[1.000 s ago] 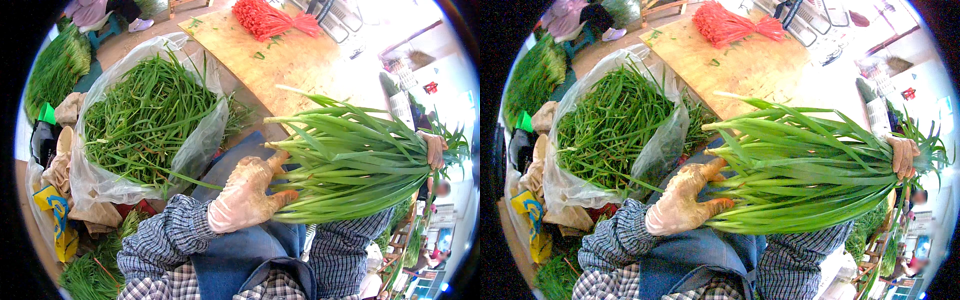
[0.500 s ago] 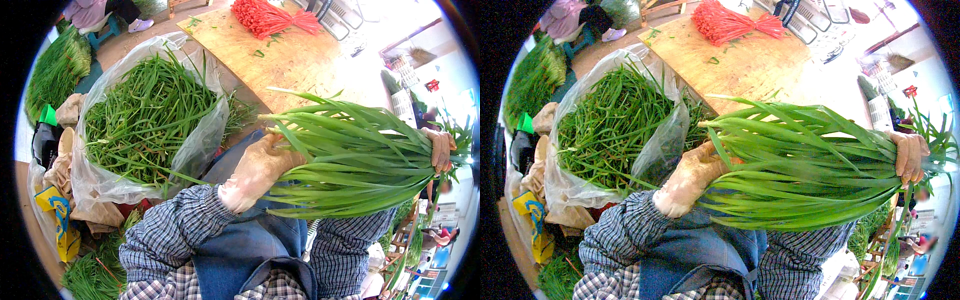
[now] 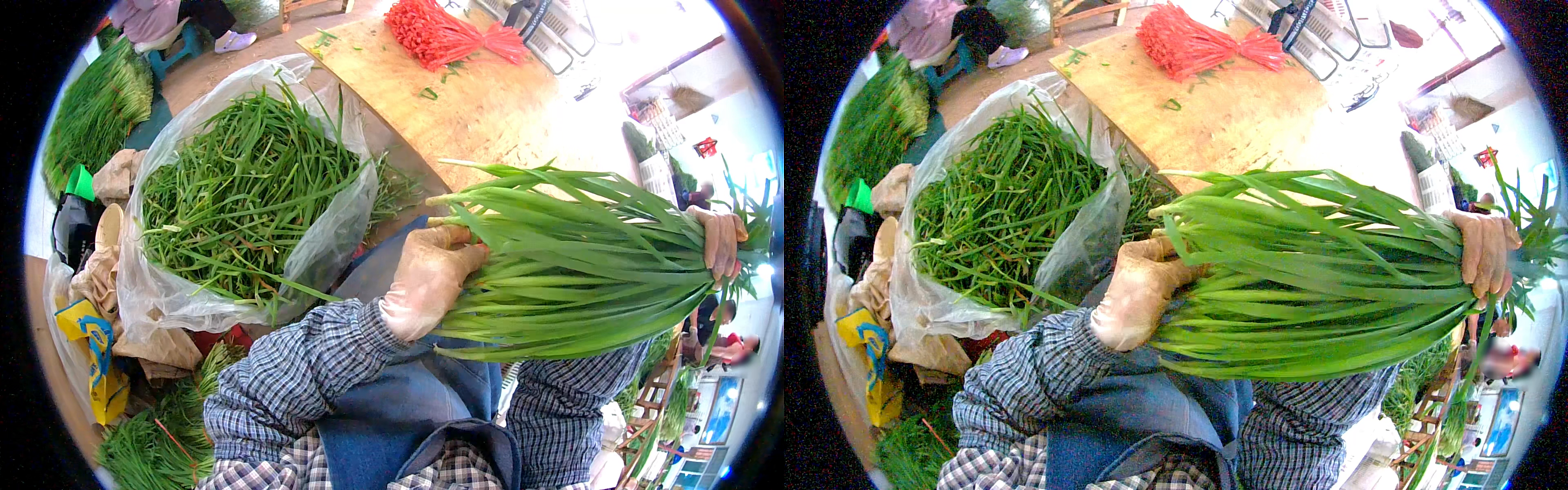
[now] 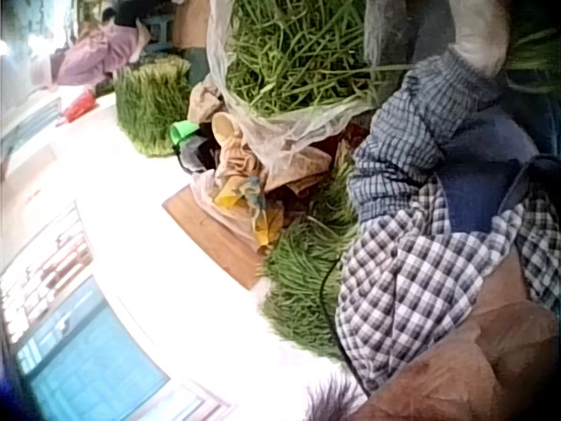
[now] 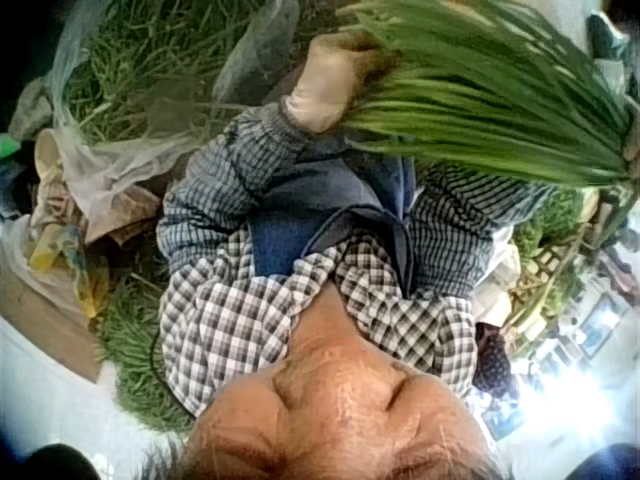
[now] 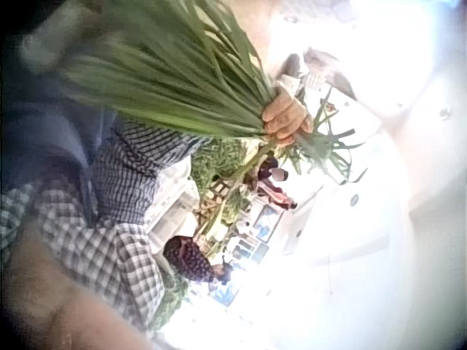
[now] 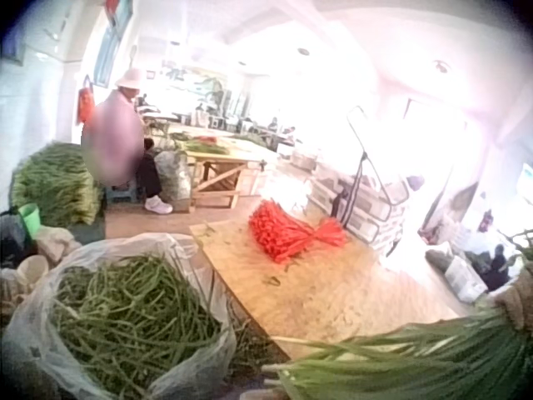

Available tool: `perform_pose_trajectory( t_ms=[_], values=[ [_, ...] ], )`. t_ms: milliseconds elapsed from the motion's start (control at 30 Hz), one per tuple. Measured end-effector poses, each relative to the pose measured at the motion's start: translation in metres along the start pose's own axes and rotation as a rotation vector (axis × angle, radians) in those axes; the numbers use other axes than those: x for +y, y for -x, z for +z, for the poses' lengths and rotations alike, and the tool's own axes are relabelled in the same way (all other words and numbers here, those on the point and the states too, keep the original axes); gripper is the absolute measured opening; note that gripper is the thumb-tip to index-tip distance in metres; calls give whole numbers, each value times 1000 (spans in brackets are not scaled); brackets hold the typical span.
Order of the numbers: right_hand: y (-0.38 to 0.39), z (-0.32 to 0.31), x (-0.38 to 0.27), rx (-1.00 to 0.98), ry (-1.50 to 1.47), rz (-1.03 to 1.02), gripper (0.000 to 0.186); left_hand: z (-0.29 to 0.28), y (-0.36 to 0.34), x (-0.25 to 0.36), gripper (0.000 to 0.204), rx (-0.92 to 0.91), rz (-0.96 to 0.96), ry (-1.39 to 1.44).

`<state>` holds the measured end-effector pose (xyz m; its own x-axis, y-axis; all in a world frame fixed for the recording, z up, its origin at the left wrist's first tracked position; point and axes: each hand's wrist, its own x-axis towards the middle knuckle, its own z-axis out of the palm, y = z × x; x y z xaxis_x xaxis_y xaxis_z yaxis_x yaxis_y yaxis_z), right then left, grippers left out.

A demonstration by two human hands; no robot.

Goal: The person picks up a bunch of green vegetables from a basket, arranges them on a wooden board, and ties them together using a red plastic string.

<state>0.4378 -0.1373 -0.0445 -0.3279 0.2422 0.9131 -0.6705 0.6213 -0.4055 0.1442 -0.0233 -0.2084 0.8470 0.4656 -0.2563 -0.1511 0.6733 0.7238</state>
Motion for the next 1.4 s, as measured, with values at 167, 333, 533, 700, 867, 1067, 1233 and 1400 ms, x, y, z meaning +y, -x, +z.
perform_pose_trajectory(
  t_ms=[167, 333, 533, 700, 867, 1067, 1233, 1400],
  values=[
    [2, 0, -20, -5, 30, -16, 19, -20, 12, 1, 17, 199, 262, -721],
    [10, 10, -15, 121, 51, -54, 19, -78, 34, 19, 12, 464, 591, -955],
    [8, 10, 2, 201, 34, -98, 18, -205, 89, 67, 30, 1107, 528, -2177],
    [13, 10, -1, 214, 38, -85, 18, -110, 53, 48, 36, 318, 869, -1421],
    [12, 0, -6, 163, 2, -68, 18, -41, 24, 41, 40, -140, 344, -730],
    [23, -12, -28, 82, -51, -30, 18, -29, 6, 29, 33, -185, 47, -20],
    [20, -2, -16, 242, -9, -33, 24, -21, 13, 26, 15, 65, 181, -616],
    [7, 19, 25, 469, 0, -126, 29, -57, 35, 31, 8, 98, 794, -954]
  ],
)
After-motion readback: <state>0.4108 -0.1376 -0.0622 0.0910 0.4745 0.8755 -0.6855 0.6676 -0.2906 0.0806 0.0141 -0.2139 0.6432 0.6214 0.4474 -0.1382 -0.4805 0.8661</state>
